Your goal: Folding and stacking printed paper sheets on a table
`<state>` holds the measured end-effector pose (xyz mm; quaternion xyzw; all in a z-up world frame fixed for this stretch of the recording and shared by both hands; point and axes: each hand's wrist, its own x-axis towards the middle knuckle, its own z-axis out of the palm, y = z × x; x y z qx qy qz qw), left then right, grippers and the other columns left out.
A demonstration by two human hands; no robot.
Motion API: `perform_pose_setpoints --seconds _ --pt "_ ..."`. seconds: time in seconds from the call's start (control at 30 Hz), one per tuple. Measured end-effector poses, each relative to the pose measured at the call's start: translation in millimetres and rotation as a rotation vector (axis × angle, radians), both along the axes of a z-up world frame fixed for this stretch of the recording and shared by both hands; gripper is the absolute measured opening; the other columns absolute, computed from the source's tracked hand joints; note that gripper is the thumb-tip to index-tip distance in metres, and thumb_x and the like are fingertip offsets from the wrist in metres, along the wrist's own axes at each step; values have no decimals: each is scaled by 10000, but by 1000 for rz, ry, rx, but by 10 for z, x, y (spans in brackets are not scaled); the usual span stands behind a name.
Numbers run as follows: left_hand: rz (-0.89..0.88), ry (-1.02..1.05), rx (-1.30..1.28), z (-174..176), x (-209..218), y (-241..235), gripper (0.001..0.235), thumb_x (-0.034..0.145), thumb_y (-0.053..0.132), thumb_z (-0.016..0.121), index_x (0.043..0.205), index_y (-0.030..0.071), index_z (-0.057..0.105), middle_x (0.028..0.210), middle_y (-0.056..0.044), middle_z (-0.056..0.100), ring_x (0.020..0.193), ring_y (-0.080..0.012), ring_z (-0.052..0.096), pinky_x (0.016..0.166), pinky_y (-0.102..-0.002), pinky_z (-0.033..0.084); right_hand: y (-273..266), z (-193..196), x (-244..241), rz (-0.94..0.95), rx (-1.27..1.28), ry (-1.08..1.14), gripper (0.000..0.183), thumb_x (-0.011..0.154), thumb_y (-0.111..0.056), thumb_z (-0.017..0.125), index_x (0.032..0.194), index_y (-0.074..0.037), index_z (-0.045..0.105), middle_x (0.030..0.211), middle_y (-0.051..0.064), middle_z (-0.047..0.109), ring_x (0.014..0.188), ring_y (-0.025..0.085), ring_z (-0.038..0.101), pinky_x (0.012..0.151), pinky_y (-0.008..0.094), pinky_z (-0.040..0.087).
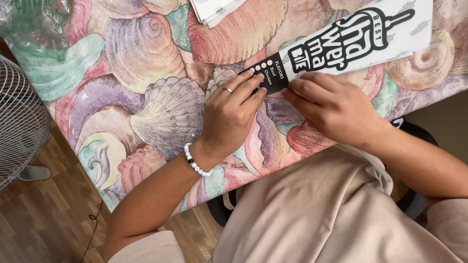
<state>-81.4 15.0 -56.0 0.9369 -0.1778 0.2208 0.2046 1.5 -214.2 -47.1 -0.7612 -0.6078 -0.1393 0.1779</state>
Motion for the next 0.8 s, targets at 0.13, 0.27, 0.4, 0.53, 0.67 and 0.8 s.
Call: perform_pose_setpoints --seconds 0.13,0.27,0.4,0.53,0.67,0.8 --pt "-1 11 -12 -1 14 17 93 996 50 699 1023 25 784 1198 -127 737 1153 -321 673 896 -449 572 101 1 81 -49 -51 14 118 1049 -38 642 1133 1 715 1166 105 673 954 279 618 794 380 551" --pt "-14 24 -23 -22 27 34 94 1006 60 685 1008 20 770 1198 -120 728 1146 -323 662 943 -455 533 112 -30 95 -57 -66 17 85 1063 -49 644 1105 -39 717 1114 84 670 888 264 604 758 372 535" --pt "-23 27 -38 -8 24 37 106 1003 33 668 1012 6 770 1201 -133 726 1152 -334 660 955 -461 529 74 -28 115 -59 -73 24 87 1046 -16 630 1057 -33 715 1115 81 676 888 262 616 775 364 542" --pt "-24 87 -51 14 23 59 56 985 46 706 1004 26 755 1235 -131 703 1164 -320 653 967 -442 509 -27 22 158 -31 -92 48 175 1023 57 610 1140 13 731 1136 119 695 893 278 617 768 377 545" --pt "-16 131 -63 42 38 57 56 989 38 692 1022 49 737 1263 -131 680 1158 -309 659 957 -432 501 -244 -14 211 -86 -157 18 300 969 73 584 1211 2 746 1192 94 705 977 276 649 788 357 552" --pt "2 189 -90 32 41 38 93 961 -2 687 1027 56 717 1277 -127 673 1114 -299 660 920 -421 475 -420 -94 269 -127 -162 -54 188 1075 33 634 1182 -26 777 1180 84 730 912 245 645 743 327 528"
